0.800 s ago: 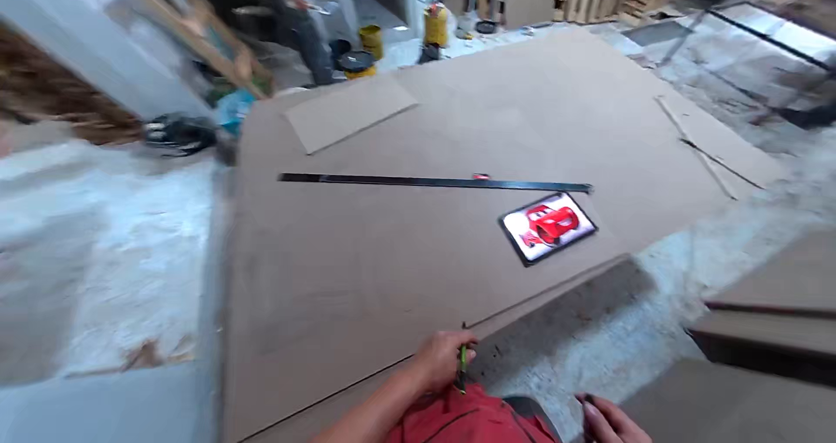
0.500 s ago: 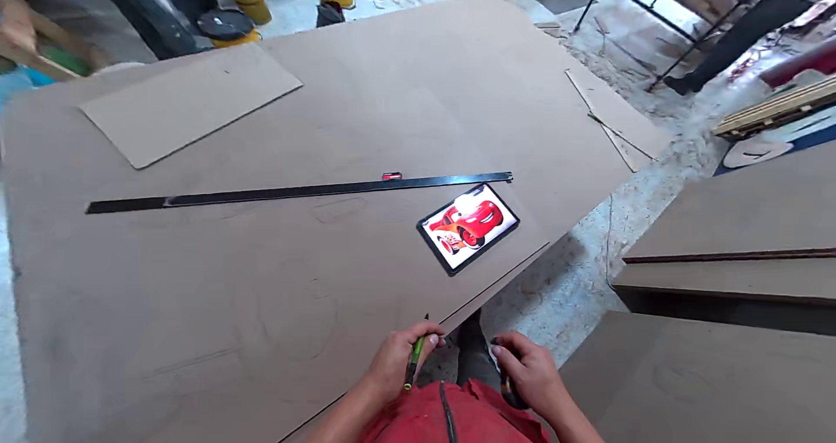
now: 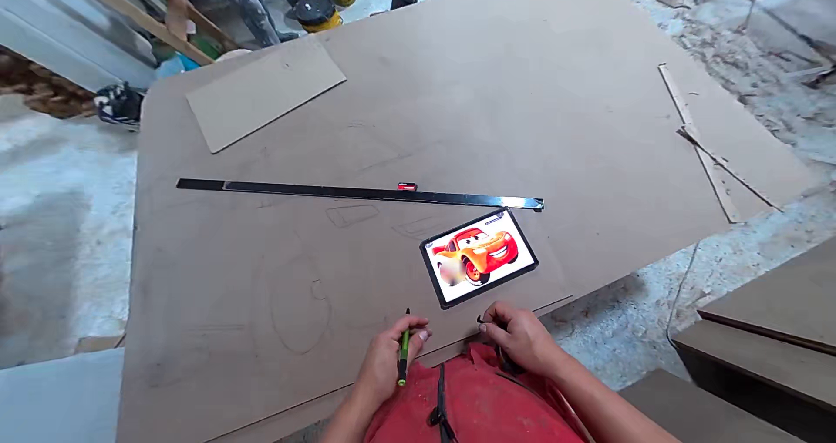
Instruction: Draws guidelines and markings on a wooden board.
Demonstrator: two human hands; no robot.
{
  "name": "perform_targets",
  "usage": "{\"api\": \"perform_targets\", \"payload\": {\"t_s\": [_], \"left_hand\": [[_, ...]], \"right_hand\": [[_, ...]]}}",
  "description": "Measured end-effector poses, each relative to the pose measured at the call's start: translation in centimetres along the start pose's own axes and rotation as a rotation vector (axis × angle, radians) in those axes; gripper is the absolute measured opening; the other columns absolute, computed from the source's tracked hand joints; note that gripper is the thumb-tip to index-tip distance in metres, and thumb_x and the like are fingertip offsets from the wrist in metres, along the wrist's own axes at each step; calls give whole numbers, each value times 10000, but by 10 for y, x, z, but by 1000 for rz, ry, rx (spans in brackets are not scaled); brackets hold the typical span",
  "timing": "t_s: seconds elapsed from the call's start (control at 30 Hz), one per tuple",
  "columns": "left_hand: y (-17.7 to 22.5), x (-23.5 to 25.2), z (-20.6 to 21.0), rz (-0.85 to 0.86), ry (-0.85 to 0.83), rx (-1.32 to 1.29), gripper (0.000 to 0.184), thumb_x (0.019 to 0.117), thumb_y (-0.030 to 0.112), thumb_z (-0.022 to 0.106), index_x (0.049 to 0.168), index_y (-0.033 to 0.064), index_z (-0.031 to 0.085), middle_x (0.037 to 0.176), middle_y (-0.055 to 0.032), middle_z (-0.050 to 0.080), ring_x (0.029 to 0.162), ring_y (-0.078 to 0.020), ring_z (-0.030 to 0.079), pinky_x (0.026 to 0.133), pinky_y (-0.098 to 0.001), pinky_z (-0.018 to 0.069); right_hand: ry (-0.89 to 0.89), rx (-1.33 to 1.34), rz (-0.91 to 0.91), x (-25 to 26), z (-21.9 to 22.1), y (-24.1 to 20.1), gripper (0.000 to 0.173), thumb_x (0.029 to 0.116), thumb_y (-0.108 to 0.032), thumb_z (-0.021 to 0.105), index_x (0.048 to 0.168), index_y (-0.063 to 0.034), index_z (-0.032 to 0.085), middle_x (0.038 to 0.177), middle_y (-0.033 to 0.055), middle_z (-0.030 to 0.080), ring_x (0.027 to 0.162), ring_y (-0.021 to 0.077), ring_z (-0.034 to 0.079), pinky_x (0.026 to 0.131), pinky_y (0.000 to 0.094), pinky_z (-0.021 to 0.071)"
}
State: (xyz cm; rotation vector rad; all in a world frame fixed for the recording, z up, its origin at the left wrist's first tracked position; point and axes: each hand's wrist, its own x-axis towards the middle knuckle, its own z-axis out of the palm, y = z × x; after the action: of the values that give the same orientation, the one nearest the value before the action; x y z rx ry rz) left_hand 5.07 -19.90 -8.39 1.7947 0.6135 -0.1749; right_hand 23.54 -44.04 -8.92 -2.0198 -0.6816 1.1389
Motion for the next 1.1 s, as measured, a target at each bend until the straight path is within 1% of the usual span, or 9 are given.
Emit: {"api": "perform_targets", "payload": {"t_s": [0.2,0.4,0.57,0.67,0.73,0.8,0.87,1.0,1.1], "left_hand": [[17,15,12,-62,-142,75,354,1001,335,653,1325,192,667,1175,61,744,1090,-63,700,982,-304,584],[25,45,14,-5,-285,233,349,995,381,646,1282,189,694,1127,37,738,1026,-52,695,959,-311,575],[20,69,-11,15,-429,264,235,1011,339,653,1142,155,715,973,10,733,880,-101,696,845,-356,585],[16,87,-27,29,-413,211,145,1033,246,632,1136,156,680,922,15,726,823,-107,695,792,-342,595],[12,97,-31,91,-343,251,154,1034,269,634,1148,181,687,929,29,720,794,-98,679,754,-350,591],[4,103,-34,186,-240,350,222,1039,317,619,1223,211,684,1075,50,728,934,-85,703,854,-374,608],[-9,106,-42,214,-128,460,358,1045,352,601,1372,208,631,1298,7,684,1147,-159,674,995,-464,564],[-73,97,-76,349,47,634,473,1044,352,563,1464,135,557,1586,-49,469,1480,-233,420,1193,-504,386],[-129,85,-96,397,71,728,524,1050,410,473,1473,111,554,1656,-31,372,1553,-228,285,1246,-501,287]], "right_hand": [[-106,-28,-68,21,11,-4,307,1020,-442,581,1054,-163,705,844,-2,697,785,124,676,743,381,561],[-17,78,-79,33,38,-14,291,1019,-411,590,1043,-149,714,855,-9,703,780,103,678,749,346,572],[214,159,-81,28,76,-2,259,995,-428,654,1035,-187,743,876,-56,721,778,54,676,738,315,584],[434,151,-52,24,95,5,203,986,-383,673,1020,-205,765,932,-78,731,820,36,685,759,287,599],[618,99,-45,26,107,10,171,984,-341,682,1003,-210,790,961,-87,738,854,21,691,777,264,606],[770,26,22,31,116,11,148,982,-299,679,992,-203,792,957,-83,735,857,27,693,779,274,611],[857,-36,118,40,121,12,156,992,-286,664,1009,-193,787,955,-63,737,854,58,700,773,329,613],[905,-74,189,49,130,11,195,1023,-255,633,1121,-200,792,997,-22,759,898,122,723,800,410,613],[914,-99,199,51,135,12,214,1027,-258,623,1150,-226,796,988,-36,760,903,104,722,799,392,612]]}}
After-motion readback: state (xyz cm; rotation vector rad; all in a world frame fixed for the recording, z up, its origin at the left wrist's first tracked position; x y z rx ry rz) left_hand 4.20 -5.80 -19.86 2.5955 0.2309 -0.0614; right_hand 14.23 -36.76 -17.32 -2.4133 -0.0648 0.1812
